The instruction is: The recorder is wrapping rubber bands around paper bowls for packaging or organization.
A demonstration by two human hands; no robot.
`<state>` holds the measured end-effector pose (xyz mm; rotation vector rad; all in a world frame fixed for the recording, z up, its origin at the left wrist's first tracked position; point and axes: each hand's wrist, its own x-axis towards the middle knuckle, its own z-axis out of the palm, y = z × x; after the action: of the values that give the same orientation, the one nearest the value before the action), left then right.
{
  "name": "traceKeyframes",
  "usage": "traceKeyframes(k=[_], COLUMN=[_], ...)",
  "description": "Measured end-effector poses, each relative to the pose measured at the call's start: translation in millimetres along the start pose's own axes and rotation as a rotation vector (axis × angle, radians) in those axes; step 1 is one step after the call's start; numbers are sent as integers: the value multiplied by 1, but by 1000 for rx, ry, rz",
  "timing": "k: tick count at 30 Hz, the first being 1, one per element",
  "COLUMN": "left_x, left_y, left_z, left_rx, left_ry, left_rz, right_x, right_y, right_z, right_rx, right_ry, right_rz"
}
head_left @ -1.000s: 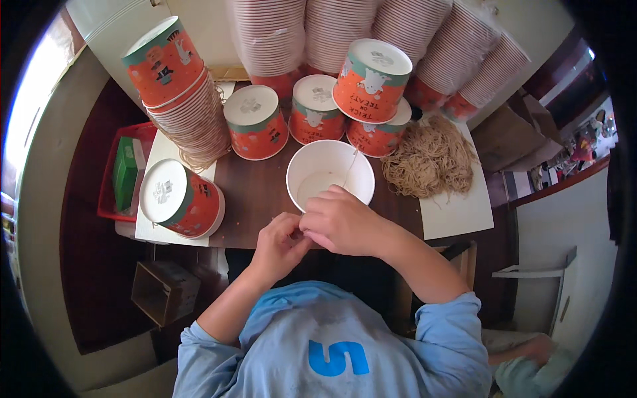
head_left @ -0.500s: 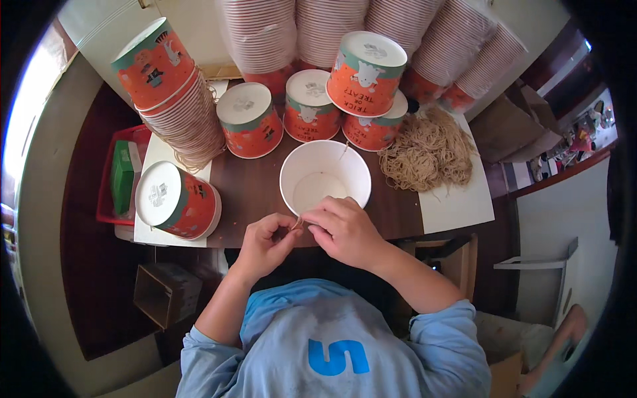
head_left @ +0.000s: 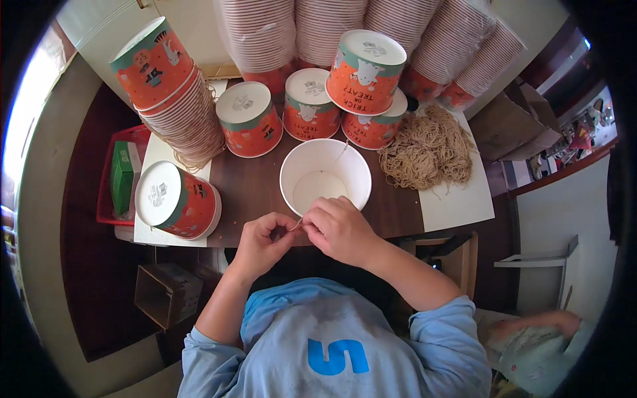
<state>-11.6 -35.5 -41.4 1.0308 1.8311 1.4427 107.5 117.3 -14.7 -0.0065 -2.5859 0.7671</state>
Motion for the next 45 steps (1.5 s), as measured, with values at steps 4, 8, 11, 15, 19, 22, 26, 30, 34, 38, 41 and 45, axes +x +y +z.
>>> traceKeyframes(k=[4, 8, 11, 15, 19, 22, 26, 30, 34, 38, 41, 45], left_x=[-1, -4, -9, -13, -12, -12, -11, -10, -11, -11, -10, -8], left_y=[10, 0, -5, -9, -26, -27, -32, -30, -31, -28, -27, -19], left_z=[7, 19, 26, 39, 40, 41, 41, 42, 42, 41, 42, 41], left_rx=[125, 484, 510, -340, -817, -834, -788, -759, -755, -539, -401, -411], left_ry=[85, 266, 350, 321, 285, 303, 281, 285, 298, 349, 368, 377], left_rz=[79, 495, 477, -243, -301, -310, -301, -310, -301, -265, -250, -241], right_x=[-10, -18, -25, -30, -29, -26, -23, -26, -26, -28, -29, -28], right_y=[-13, -18, -19, -15, -12, -5, -10, -4, 0, 6, 8, 6], right_z=[4, 20, 32, 43, 47, 49, 44, 53, 59, 66, 67, 64], right_rx=[33, 57, -42, -288, -149, 229, 715, 820, 884, 909, 907, 1031], right_ry=[1, 53, 77, 42, 125, 248, 158, 156, 221, 247, 253, 218], right_rz=[152, 205, 299, 212, 287, 403, 658, 668, 758, 802, 800, 862])
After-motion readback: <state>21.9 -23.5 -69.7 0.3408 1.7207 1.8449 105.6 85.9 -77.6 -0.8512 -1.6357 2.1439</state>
